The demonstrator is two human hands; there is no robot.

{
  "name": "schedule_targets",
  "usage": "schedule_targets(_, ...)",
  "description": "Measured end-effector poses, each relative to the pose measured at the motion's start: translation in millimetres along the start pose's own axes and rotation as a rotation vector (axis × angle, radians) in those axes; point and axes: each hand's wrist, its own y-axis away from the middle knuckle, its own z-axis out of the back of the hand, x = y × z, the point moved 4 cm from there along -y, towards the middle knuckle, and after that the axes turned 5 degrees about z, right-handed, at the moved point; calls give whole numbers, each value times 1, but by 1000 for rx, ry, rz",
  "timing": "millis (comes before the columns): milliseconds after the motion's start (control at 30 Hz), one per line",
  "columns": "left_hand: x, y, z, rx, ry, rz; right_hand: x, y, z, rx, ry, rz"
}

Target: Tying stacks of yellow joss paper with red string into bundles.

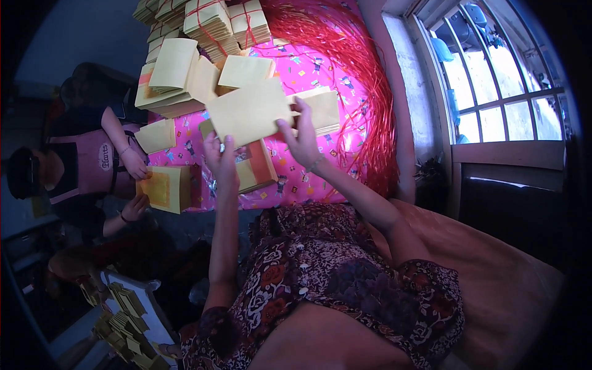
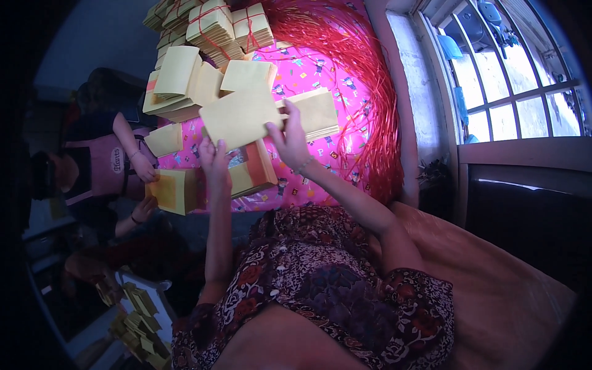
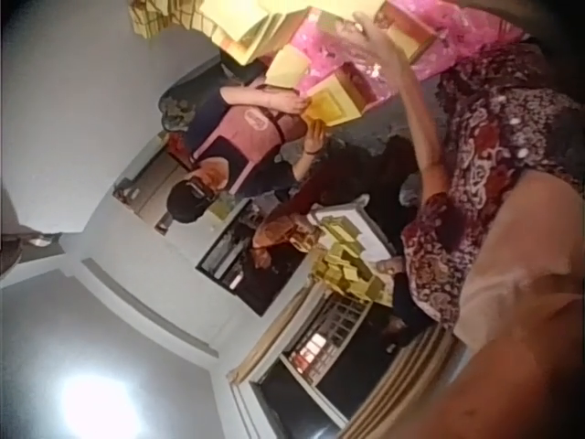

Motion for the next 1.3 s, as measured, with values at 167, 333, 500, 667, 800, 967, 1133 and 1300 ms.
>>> schedule_targets(167,46,11,-60,278,-17,80,-57,7,70,-161,-173,-197)
schedule_targets(333,115,-13,-86,265,-172,0,-110,-2,102,-134,105,-244)
schedule_targets(500,160,-40,-85,107,-640,14,-132,-16,105,-81,338,-210)
schedule_targets(667,181,-52,-93,145,-765,126,-169,-14,108,-48,391,-320)
schedule_targets(800,192,-58,-89,181,-672,297,-177,-11,106,-15,402,-372)
schedule_targets(967,190,-59,-90,137,-724,195,-165,-11,105,-25,490,-283)
schedule_targets(1133,171,-54,-97,142,-983,21,-151,-11,104,3,760,-160)
schedule_targets(1300,159,-47,-103,136,-936,-24,-169,-13,110,-7,612,-255)
